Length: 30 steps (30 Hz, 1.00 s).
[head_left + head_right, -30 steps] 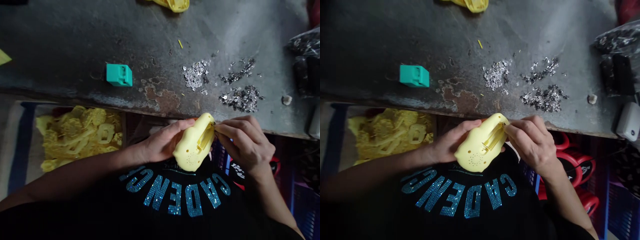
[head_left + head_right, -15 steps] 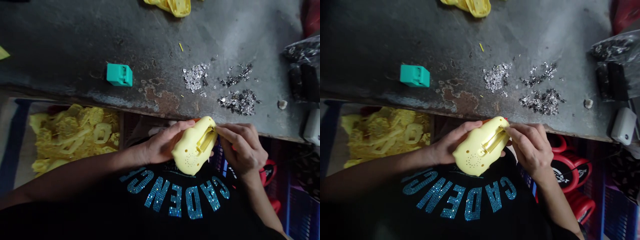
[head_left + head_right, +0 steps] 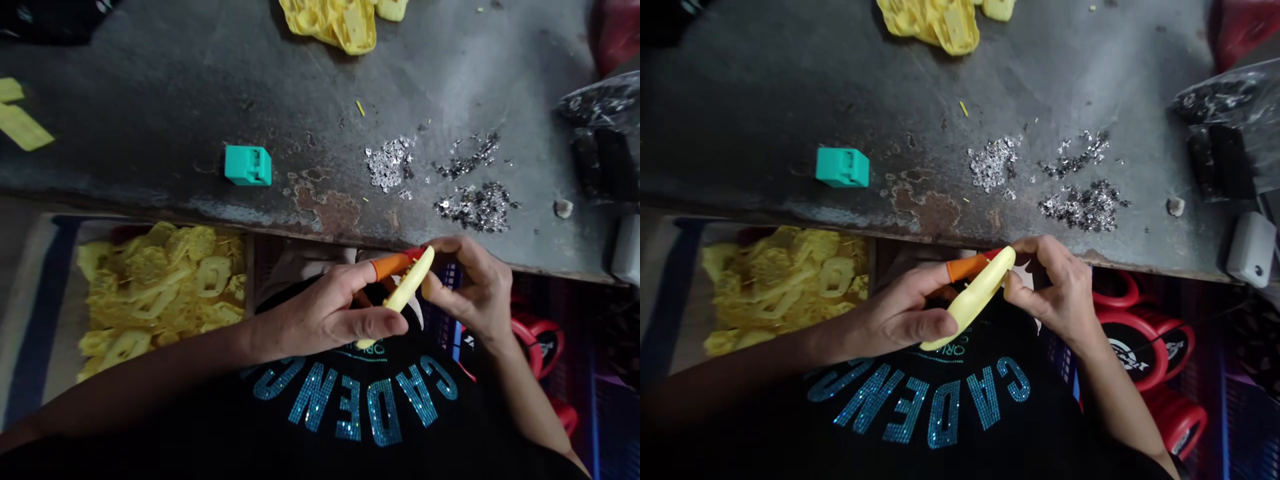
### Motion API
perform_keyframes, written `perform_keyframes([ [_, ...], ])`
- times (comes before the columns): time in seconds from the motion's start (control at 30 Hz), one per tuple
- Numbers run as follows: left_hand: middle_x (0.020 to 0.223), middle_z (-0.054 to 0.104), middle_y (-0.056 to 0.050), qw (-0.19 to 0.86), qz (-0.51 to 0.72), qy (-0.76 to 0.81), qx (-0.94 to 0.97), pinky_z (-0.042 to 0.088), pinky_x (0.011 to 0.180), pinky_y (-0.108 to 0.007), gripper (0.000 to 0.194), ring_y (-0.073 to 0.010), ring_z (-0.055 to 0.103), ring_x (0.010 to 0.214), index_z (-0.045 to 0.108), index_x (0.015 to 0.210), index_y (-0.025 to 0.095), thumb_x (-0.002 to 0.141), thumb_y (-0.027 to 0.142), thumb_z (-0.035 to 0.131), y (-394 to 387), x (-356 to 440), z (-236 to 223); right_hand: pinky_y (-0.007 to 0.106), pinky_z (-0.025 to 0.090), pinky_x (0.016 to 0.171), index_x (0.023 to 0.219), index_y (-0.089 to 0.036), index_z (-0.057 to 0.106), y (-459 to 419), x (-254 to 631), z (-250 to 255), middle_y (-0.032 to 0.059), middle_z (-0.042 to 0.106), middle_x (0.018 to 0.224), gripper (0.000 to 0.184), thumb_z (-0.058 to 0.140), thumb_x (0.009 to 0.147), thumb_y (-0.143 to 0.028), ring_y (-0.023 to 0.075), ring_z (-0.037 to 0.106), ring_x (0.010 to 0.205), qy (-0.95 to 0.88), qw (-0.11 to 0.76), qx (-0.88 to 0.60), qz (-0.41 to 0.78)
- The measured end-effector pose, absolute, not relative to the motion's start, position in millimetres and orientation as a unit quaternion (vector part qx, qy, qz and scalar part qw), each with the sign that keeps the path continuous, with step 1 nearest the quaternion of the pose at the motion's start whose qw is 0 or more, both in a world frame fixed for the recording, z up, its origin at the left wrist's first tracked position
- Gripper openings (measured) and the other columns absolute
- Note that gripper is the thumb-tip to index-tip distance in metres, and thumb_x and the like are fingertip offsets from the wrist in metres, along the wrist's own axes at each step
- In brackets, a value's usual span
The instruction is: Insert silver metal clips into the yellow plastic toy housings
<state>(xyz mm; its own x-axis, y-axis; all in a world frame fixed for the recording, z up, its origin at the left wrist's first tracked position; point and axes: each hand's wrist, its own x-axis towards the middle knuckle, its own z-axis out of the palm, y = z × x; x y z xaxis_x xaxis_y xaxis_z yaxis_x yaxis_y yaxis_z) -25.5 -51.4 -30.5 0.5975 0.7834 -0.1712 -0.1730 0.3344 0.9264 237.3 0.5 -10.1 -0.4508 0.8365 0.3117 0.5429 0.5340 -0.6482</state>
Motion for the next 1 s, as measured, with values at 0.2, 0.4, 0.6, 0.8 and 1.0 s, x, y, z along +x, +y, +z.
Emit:
perform_keyframes([
  [0.2, 0.132, 0.084, -0.01, 0.682, 0.362, 0.352, 0.529, 0.063, 0.077, -0.026, 0.068, -0.0196, 0.077, 0.09, 0.073, 0.165, 0.024, 0.103, 0.049, 0.086, -49.9, -24.5, -28.6, 0.028, 0.061, 0.072, 0.114, -0.028, 0.075, -2.6, 233.8, -20.5, -0.0015, 0.081, 0.094, 0.018, 0.083, 0.098, -0.026, 0.0157, 0.076, 0.078, -0.807, 0.35, -0.422, 0.221],
  [0.4, 0.154, 0.079, -0.015, 0.658, 0.396, 0.273, 0.58, 0.068, 0.085, -0.033, 0.072, -0.0287, 0.083, 0.111, 0.054, 0.181, 0.03, 0.117, 0.063, 0.058, -46.7, -49.8, -51.5, 0.027, 0.06, 0.065, 0.107, -0.028, 0.08, 6.7, 226.0, -28.5, -0.0011, 0.081, 0.089, 0.021, 0.092, 0.092, -0.038, 0.0163, 0.073, 0.073, -0.626, 0.382, -0.475, 0.486],
  [0.6, 0.186, 0.052, -0.01, 0.331, 0.514, 0.271, 0.744, 0.048, 0.139, -0.06, 0.121, -0.0424, 0.06, 0.164, 0.029, 0.189, 0.042, 0.091, 0.032, 0.099, -35.0, -65.5, -74.8, 0.026, 0.057, 0.056, 0.095, -0.028, 0.077, 4.1, 184.3, -43.8, -0.0035, 0.078, 0.083, 0.037, 0.101, 0.084, -0.054, 0.0128, 0.065, 0.06, -0.469, 0.302, -0.438, 0.704],
  [0.8, 0.165, 0.074, -0.009, 0.525, 0.593, 0.282, 0.542, 0.069, 0.114, -0.047, 0.106, -0.0374, 0.078, 0.14, 0.062, 0.173, 0.039, 0.079, 0.04, 0.11, -40.9, -67.1, -69.1, 0.036, 0.063, 0.078, 0.11, -0.029, 0.083, 24.1, 187.4, -33.7, 0.001, 0.085, 0.097, 0.022, 0.085, 0.104, -0.05, 0.02, 0.079, 0.086, -0.685, 0.267, -0.374, 0.565],
  [1.0, 0.149, 0.083, -0.006, 0.672, 0.622, 0.287, 0.28, 0.072, 0.093, -0.032, 0.073, -0.0229, 0.085, 0.107, 0.077, 0.151, 0.035, 0.087, 0.061, 0.101, -37.8, -66.8, -60.3, 0.049, 0.047, 0.095, 0.111, -0.033, 0.086, 77.6, 201.0, -45.4, 0.0044, 0.083, 0.11, 0.01, 0.076, 0.111, -0.031, 0.0287, 0.068, 0.106, -0.87, 0.22, -0.441, -0.015],
])
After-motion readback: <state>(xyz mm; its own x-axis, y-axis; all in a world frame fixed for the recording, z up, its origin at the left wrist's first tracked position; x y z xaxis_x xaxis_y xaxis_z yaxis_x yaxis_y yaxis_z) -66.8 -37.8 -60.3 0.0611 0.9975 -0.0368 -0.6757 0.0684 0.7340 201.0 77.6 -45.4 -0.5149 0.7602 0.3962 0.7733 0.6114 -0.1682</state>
